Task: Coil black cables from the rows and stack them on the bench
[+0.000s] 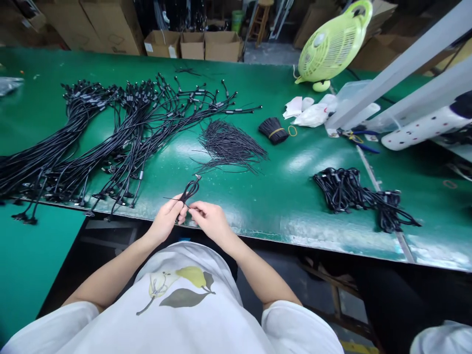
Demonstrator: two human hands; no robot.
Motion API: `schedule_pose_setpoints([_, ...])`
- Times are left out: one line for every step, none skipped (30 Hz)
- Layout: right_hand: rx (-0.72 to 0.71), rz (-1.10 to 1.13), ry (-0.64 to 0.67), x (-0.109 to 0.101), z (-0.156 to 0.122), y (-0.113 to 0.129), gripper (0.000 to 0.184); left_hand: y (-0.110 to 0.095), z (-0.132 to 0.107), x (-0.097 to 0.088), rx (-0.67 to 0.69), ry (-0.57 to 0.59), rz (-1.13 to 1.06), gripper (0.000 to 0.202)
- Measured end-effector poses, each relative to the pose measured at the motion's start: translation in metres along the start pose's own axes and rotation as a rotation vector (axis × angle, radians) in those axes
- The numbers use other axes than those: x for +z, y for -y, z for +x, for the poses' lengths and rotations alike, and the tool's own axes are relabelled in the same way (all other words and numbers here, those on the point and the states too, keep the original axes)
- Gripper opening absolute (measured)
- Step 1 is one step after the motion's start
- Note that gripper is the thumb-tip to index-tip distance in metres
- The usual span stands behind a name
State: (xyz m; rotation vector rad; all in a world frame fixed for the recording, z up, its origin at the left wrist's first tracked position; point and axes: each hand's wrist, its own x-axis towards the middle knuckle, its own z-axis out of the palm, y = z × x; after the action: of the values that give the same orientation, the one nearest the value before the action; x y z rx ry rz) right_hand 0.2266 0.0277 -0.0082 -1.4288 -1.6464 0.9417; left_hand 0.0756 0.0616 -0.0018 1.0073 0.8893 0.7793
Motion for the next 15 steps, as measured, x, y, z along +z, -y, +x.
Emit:
schedule_pose_setpoints([-0.138, -0.231, -0.029, -0.002, 0.002, 0.003, 0.02, 0.002, 0.001, -0.005, 0.022, -0.019, 0.095, 0.046])
schedule_pose_setpoints([-0.298, -0.456, -0.059, -0.005, 0.005, 0.005, 0.021, 0.004, 0.002, -0.009, 0.046, -0.037, 0.18, 0.047])
schedule_pose_setpoints([-0.479, -0.643, -0.076, -0.008, 0.009, 0.008, 0.023, 0.005, 0.003, -0.012, 0.081, -0.055, 0.245, 0.047])
schedule_pose_setpoints([-0.666, -0.78, -0.067, -0.011, 0.012, 0.012, 0.024, 0.006, 0.002, -0.015, 0.127, -0.07, 0.288, 0.045])
schedule_pose_setpoints([-0.839, -0.866, -0.042, -0.013, 0.017, 0.016, 0.026, 0.005, 0.001, -0.016, 0.172, -0.076, 0.309, 0.042])
schedule_pose_setpoints([-0.982, -0.914, -0.015, -0.014, 0.021, 0.019, 0.029, 0.005, 0.0, -0.018, 0.209, -0.071, 0.318, 0.037])
schedule_pose_setpoints([-1.089, -0.946, 0.016, -0.015, 0.025, 0.022, 0.032, 0.004, -0.001, -0.018, 0.214, -0.041, 0.324, 0.031])
schedule_pose_setpoints([-1.15, -0.976, 0.042, -0.015, 0.029, 0.024, 0.035, 0.003, -0.001, -0.02, 0.17, 0.007, 0.325, 0.027])
schedule_pose_setpoints([-1.18, -1.01, 0.052, -0.014, 0.034, 0.025, 0.036, 0.002, 0.0, -0.021, 0.067, 0.078, 0.313, 0.026])
schedule_pose_setpoints([-1.219, -1.051, 0.063, -0.013, 0.038, 0.026, 0.036, 0.002, 0.002, -0.024, -0.06, 0.147, 0.275, 0.027])
schedule_pose_setpoints([-1.257, -1.091, 0.053, -0.012, 0.041, 0.025, 0.038, 0.001, 0.004, -0.027, -0.167, 0.172, 0.207, 0.026])
schedule_pose_setpoints([-1.3, -1.139, 0.053, -0.01, 0.043, 0.024, 0.04, 0.002, 0.006, -0.031, -0.242, 0.19, 0.128, 0.023])
schedule_pose_setpoints([-1.337, -1.196, 0.061, -0.009, 0.045, 0.023, 0.042, 0.002, 0.009, -0.034, -0.286, 0.203, 0.052, 0.019])
schedule_pose_setpoints([-1.354, -1.258, 0.069, -0.009, 0.046, 0.022, 0.043, 0.004, 0.011, -0.038, -0.312, 0.208, -0.009, 0.012])
schedule_pose_setpoints([-1.36, -1.322, 0.083, -0.008, 0.046, 0.021, 0.043, 0.006, 0.013, -0.04, -0.327, 0.214, -0.046, 0.006])
